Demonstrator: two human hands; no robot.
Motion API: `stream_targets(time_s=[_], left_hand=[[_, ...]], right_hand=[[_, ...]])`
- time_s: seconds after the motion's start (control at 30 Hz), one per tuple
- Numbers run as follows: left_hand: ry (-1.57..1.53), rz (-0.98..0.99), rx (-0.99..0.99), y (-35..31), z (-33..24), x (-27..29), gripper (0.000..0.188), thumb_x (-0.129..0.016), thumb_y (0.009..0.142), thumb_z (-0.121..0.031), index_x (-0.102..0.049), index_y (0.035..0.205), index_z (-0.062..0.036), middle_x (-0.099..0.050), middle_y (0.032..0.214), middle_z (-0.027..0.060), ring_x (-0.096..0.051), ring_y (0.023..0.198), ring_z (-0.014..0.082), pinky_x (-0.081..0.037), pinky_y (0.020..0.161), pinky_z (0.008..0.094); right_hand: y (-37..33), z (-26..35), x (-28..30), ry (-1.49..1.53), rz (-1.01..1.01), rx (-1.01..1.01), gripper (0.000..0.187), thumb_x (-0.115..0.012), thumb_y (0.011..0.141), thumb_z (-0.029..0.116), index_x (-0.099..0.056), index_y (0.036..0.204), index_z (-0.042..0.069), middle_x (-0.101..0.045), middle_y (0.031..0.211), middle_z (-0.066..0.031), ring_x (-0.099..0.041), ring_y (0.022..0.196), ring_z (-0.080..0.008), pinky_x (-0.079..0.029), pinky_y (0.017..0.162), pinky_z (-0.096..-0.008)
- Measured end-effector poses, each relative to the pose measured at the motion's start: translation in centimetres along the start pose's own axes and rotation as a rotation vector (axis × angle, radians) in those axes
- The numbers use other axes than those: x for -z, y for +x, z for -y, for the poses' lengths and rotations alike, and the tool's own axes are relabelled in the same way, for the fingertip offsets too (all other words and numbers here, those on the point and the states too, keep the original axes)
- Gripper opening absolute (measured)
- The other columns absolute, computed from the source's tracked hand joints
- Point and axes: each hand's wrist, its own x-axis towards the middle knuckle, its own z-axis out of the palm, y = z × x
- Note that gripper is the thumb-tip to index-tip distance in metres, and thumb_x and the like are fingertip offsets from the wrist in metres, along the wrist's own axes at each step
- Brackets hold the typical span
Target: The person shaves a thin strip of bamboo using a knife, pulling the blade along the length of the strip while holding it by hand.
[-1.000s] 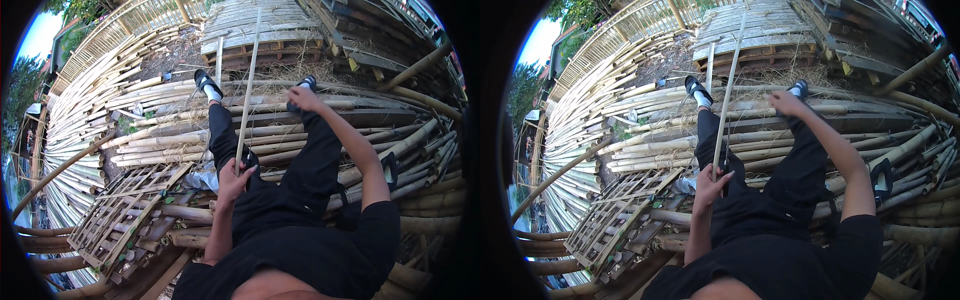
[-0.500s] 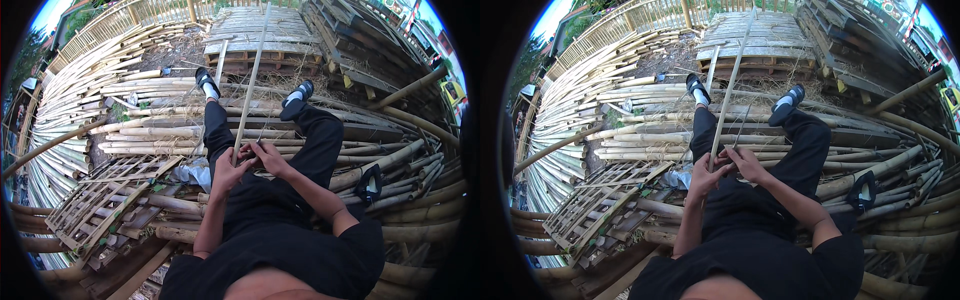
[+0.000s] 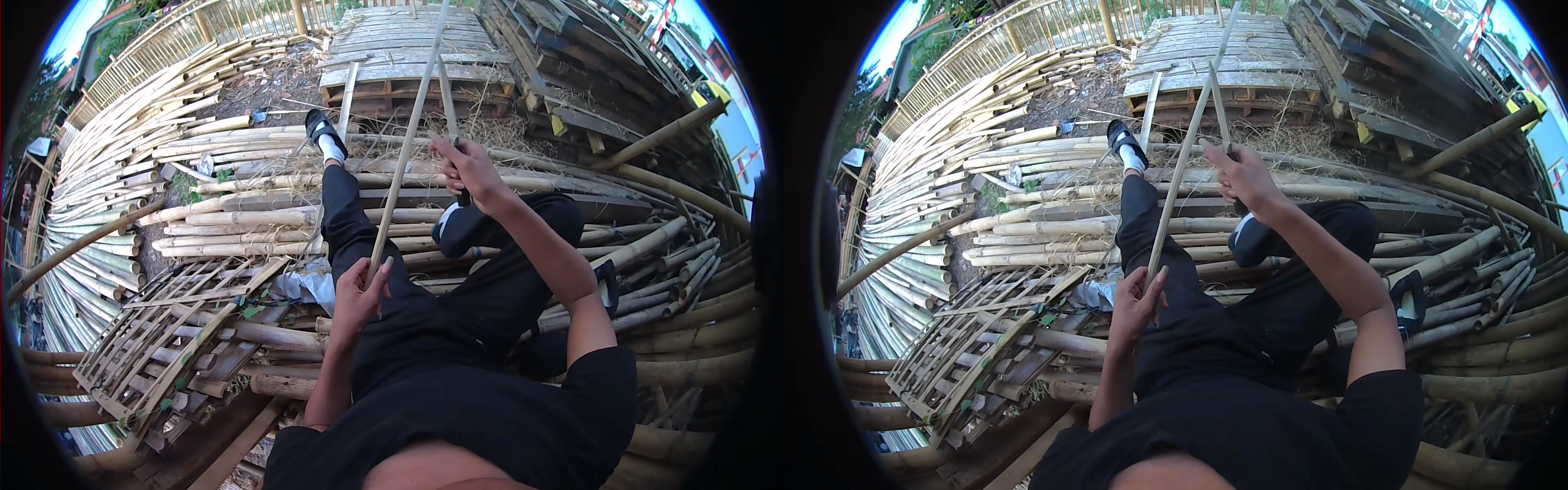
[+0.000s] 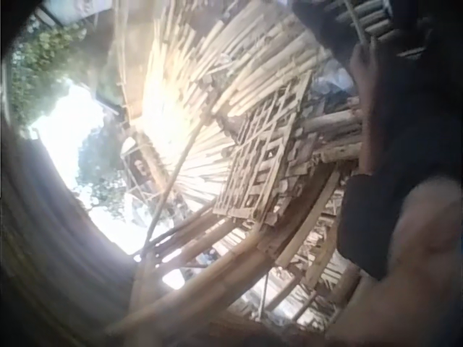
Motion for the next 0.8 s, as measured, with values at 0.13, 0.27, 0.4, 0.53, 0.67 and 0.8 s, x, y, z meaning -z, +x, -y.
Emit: stream_targets(time_s=[0.13, 0.27, 0.4, 0.53, 0.67, 0.8], left_hand=[[-0.001, 0.032, 0.015, -0.2, -0.5, -0.9, 0.026, -0.061, 0.093, -0.028, -0.057, 0.084, -0.0038, -0.052, 0.056, -0.0011, -0.045, 0.041, 0.0034, -0.033, 0.037, 0.0191], [0.029, 0.066, 0.057, 0.2, -0.5, -0.9, 0.026, -0.060, 0.093, -0.028, -0.057, 0.085, -0.0039, -0.055, 0.058, -0.0002, -0.046, 0.043, 0.0040, -0.035, 0.038, 0.0195], [0.094, 0.029, -0.027, 2.3, -0.7, -0.9, 0.027, -0.059, 0.094, -0.029, -0.058, 0.094, -0.0022, -0.061, 0.067, 0.0033, -0.052, 0.049, 0.0056, -0.042, 0.045, 0.0195], [-0.042, -0.037, -0.135, 5.6, -2.5, -2.6, 0.031, -0.053, 0.097, -0.031, -0.057, 0.101, -0.0010, -0.064, 0.076, 0.0064, -0.056, 0.054, 0.0066, -0.047, 0.052, 0.0192], [-0.139, 0.130, -0.064, 8.4, -5.1, -3.2, 0.029, -0.050, 0.099, -0.031, -0.057, 0.099, -0.0028, -0.057, 0.066, 0.0014, -0.047, 0.047, 0.0035, -0.038, 0.045, 0.0173], [-0.100, 0.160, -0.012, 9.8, -5.6, -2.3, 0.025, -0.049, 0.099, -0.027, -0.056, 0.090, -0.0047, -0.044, 0.057, -0.0060, -0.034, 0.042, 0.0011, -0.023, 0.039, 0.0172]], right_hand=[[1.4, 1.4, 0.1, -0.149, -0.092, 0.040, 0.025, -0.061, 0.093, 0.032, -0.057, 0.093, 0.007, -0.036, 0.053, 0.0086, -0.031, 0.041, -0.0026, -0.027, 0.039, -0.0212], [2.9, 1.4, 0.8, -0.237, -0.126, 0.145, 0.021, -0.063, 0.092, 0.025, -0.058, 0.089, 0.005, -0.042, 0.056, 0.0057, -0.035, 0.042, -0.0032, -0.028, 0.039, -0.0230], [4.1, 1.3, 1.1, -0.098, -0.008, 0.109, 0.020, -0.062, 0.092, 0.023, -0.057, 0.092, 0.003, -0.043, 0.057, 0.0043, -0.036, 0.043, -0.0034, -0.030, 0.040, -0.0232], [4.1, 0.7, 1.7, -0.127, 0.099, 0.100, 0.018, -0.061, 0.093, 0.020, -0.054, 0.095, 0.004, -0.043, 0.056, 0.0048, -0.037, 0.043, -0.0028, -0.031, 0.040, -0.0226], [4.8, 1.1, 1.8, -0.305, 0.150, 0.176, 0.019, -0.061, 0.093, 0.021, -0.054, 0.096, 0.004, -0.044, 0.055, 0.0050, -0.039, 0.043, -0.0030, -0.030, 0.039, -0.0229], [5.7, 2.4, 3.4, -0.604, 0.189, 0.336, 0.029, -0.064, 0.090, 0.029, -0.060, 0.089, 0.001, -0.048, 0.054, -0.0028, -0.046, 0.046, -0.0109, -0.035, 0.044, -0.0296]])
